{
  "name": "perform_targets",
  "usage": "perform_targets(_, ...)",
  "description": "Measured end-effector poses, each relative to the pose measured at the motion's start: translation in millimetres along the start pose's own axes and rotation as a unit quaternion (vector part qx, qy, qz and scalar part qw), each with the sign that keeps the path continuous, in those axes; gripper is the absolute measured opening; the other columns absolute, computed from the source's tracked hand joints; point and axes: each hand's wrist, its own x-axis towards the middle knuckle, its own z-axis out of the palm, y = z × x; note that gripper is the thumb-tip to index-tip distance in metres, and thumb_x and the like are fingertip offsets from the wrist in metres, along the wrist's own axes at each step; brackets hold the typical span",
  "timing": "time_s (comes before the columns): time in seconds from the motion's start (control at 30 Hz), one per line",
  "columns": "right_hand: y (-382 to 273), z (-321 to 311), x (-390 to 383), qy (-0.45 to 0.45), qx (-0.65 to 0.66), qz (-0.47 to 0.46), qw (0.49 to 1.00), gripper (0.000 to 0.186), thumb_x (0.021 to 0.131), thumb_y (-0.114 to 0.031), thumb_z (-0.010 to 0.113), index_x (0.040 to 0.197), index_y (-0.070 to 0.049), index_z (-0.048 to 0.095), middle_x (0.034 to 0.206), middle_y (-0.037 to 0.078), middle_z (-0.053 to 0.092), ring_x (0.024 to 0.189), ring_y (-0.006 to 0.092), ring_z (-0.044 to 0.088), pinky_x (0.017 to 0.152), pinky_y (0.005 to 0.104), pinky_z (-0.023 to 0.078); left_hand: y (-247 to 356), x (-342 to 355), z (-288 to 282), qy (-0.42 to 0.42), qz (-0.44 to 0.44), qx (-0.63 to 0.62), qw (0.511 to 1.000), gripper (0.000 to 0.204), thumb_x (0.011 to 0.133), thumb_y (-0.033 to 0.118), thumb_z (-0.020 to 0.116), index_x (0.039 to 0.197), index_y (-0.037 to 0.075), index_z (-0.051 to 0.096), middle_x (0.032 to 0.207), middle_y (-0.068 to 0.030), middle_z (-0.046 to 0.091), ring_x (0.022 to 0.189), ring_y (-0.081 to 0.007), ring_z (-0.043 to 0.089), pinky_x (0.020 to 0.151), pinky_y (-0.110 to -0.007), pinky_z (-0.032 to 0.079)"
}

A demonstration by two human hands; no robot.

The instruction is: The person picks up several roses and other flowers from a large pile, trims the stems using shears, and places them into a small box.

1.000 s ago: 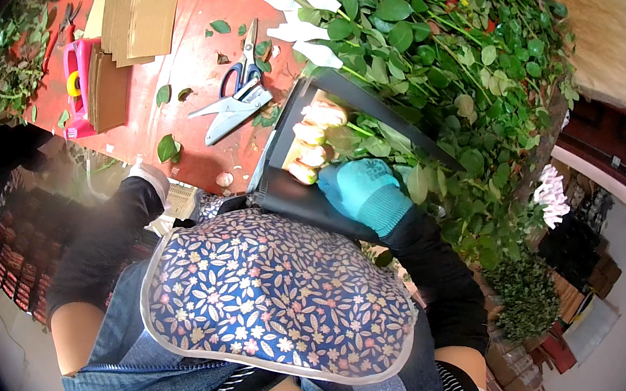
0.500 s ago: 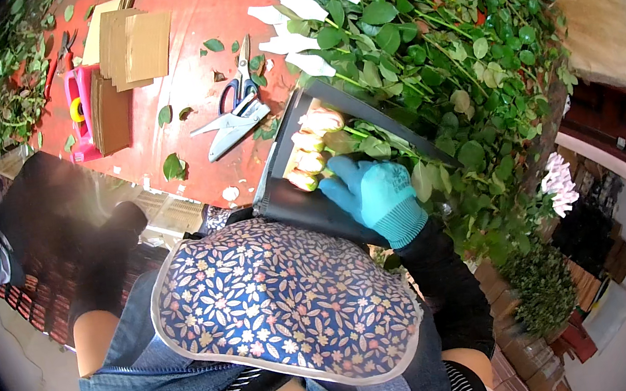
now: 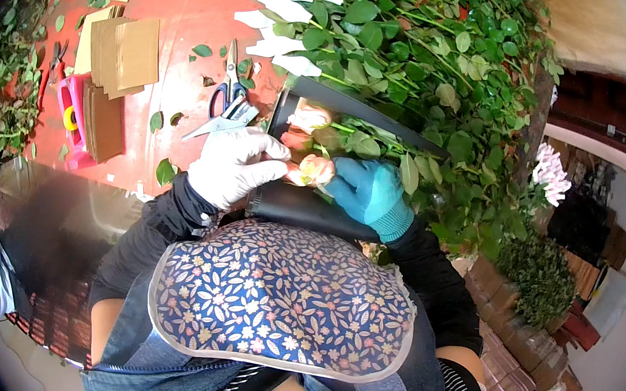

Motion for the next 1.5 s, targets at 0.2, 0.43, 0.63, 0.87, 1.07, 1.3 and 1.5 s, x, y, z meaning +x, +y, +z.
perform_targets(0.2, 7, 1, -5, 0.032, -0.008, -0.013, 0.999, 0.015, 0.084, -0.013, 0.07, 0.092, 0.0, 0.068, 0.063, 0.013, 0.061, 0.048, 0.0258, 0.058, 0.046, 0.0359, 0.043, -8, 10, 40, 0.01, -0.03, -0.176, 0.984, 0.024, 0.083, 0.023, 0.075, 0.093, 0.002, 0.068, 0.08, -0.0082, 0.064, 0.073, -0.0155, 0.06, 0.068, -0.031, 0.048)
perform_targets(0.43, 5, 1, -5, 0.049, 0.003, 0.017, 0.999, 0.018, 0.078, -0.016, 0.074, 0.089, -0.006, 0.064, 0.062, 0.014, 0.06, 0.054, 0.0337, 0.06, 0.049, 0.0417, 0.046, 24, 2, 40, 0.098, 0.12, 0.059, 0.986, 0.026, 0.082, 0.021, 0.074, 0.102, 0.005, 0.066, 0.092, -0.0112, 0.061, 0.08, -0.0263, 0.063, 0.07, -0.033, 0.05)
perform_targets(0.63, 10, 3, -7, 0.071, -0.033, -0.007, 0.997, 0.014, 0.077, -0.01, 0.069, 0.088, -0.006, 0.062, 0.062, 0.014, 0.06, 0.056, 0.0356, 0.059, 0.049, 0.0438, 0.045, 31, -2, 52, 0.06, 0.151, 0.214, 0.963, 0.027, 0.081, 0.016, 0.071, 0.106, 0.01, 0.066, 0.093, -0.0072, 0.057, 0.072, -0.0272, 0.062, 0.062, -0.035, 0.051)
perform_targets(0.87, 19, 10, -9, 0.09, -0.027, 0.002, 0.996, 0.013, 0.078, -0.012, 0.068, 0.087, -0.007, 0.061, 0.063, 0.015, 0.06, 0.057, 0.0373, 0.06, 0.049, 0.0456, 0.045, 31, -1, 53, 0.074, 0.243, 0.331, 0.909, 0.04, 0.074, 0.01, 0.069, 0.113, 0.011, 0.064, 0.11, -0.0112, 0.059, 0.068, -0.0294, 0.062, 0.06, -0.037, 0.052)
perform_targets(1.07, 19, 9, -8, 0.097, -0.028, 0.01, 0.995, 0.014, 0.079, -0.015, 0.07, 0.086, -0.007, 0.06, 0.063, 0.015, 0.061, 0.058, 0.0372, 0.061, 0.049, 0.0455, 0.045, 33, -6, 56, 0.054, 0.184, 0.292, 0.937, 0.047, 0.076, 0.009, 0.068, 0.122, 0.008, 0.055, 0.107, -0.0125, 0.06, 0.066, -0.031, 0.062, 0.06, -0.038, 0.052)
perform_targets(1.3, 12, 6, -6, 0.092, -0.017, 0.004, 0.996, 0.018, 0.079, -0.019, 0.072, 0.084, -0.007, 0.059, 0.061, 0.014, 0.06, 0.056, 0.0359, 0.06, 0.048, 0.0442, 0.045, 27, -12, 64, 0.098, 0.05, 0.047, 0.993, 0.048, 0.09, 0.014, 0.064, 0.131, 0.003, 0.042, 0.077, -0.0104, 0.063, 0.06, -0.0219, 0.059, 0.06, -0.029, 0.049)
perform_targets(1.5, 17, 9, -8, 0.089, -0.014, 0.017, 0.996, 0.018, 0.079, -0.019, 0.072, 0.083, -0.008, 0.059, 0.061, 0.014, 0.059, 0.054, 0.0351, 0.059, 0.048, 0.0446, 0.044, 17, -6, 71, 0.073, -0.052, -0.208, 0.974, 0.037, 0.094, 0.019, 0.063, 0.124, 0.006, 0.045, 0.096, -0.001, 0.058, 0.082, -0.0064, 0.052, 0.075, -0.023, 0.044)
